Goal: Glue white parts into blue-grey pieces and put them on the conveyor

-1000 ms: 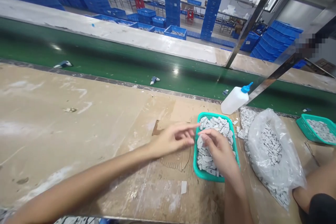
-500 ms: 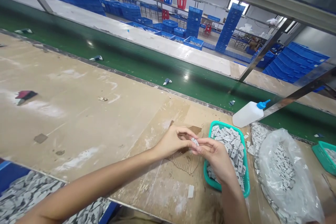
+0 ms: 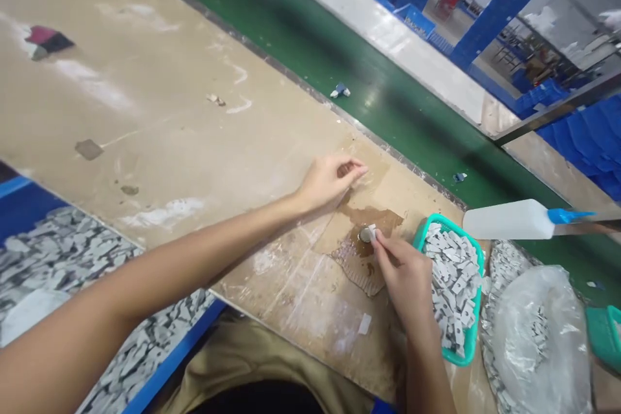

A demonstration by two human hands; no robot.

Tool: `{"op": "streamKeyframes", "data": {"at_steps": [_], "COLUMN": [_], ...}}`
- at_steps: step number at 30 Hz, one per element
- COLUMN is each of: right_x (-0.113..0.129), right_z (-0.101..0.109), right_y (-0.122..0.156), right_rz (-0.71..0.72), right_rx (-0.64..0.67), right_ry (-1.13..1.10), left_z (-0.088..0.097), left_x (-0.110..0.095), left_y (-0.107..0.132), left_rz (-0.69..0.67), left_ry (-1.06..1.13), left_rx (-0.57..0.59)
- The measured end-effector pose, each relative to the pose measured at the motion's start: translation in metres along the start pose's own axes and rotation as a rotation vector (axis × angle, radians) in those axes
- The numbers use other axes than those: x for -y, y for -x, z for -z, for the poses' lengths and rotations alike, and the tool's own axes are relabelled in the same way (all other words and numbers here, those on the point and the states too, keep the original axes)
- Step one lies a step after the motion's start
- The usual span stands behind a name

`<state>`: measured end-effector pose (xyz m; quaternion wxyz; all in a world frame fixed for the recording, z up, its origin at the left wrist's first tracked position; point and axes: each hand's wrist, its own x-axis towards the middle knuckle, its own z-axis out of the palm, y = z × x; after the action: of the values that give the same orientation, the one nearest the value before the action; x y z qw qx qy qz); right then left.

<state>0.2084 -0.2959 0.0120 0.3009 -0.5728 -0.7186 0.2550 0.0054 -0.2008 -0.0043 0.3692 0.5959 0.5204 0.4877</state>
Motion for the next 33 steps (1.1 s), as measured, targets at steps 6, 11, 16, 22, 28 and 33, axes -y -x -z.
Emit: {"op": "streamKeyframes", "data": {"at_steps": [6, 11, 16, 22, 28, 33], "right_x": [-0.007, -0.019, -0.022, -0.023, -0.023, -0.018], "right_z": [-0.002, 0.000, 0.001, 0.000, 0.000, -0.001], "right_y": [0.005, 0.005, 0.007, 0.008, 0.006, 0.005], "right_rz": [-0.040, -0.059, -0.062, -0.125, -0.101, -0.068], "right_rx": [0.085, 0.097, 0.110, 0.155, 0.141, 0.113], "right_ry": [0.080, 0.032, -0.056, -0.034, -0.071, -0.057], "left_z": [-0.003, -0.008, -0.006, -0.007, -0.008, -0.012], "left_x": [0.026, 0.033, 0.033, 0.033, 0.030, 0.010], "left_y": [-0.011, -0.011, -0.011, -0.011, -0.009, -0.011], "left_rz": [0.013, -0.003, -0.012, -0.004, 0.038, 0.005], "left_ry": [-0.093, -0.146, -0.170, -0.193, -0.229, -0.307], "left_rx": [-0.034, -0.026, -0.022, -0.030, -0.014, 0.135]}}
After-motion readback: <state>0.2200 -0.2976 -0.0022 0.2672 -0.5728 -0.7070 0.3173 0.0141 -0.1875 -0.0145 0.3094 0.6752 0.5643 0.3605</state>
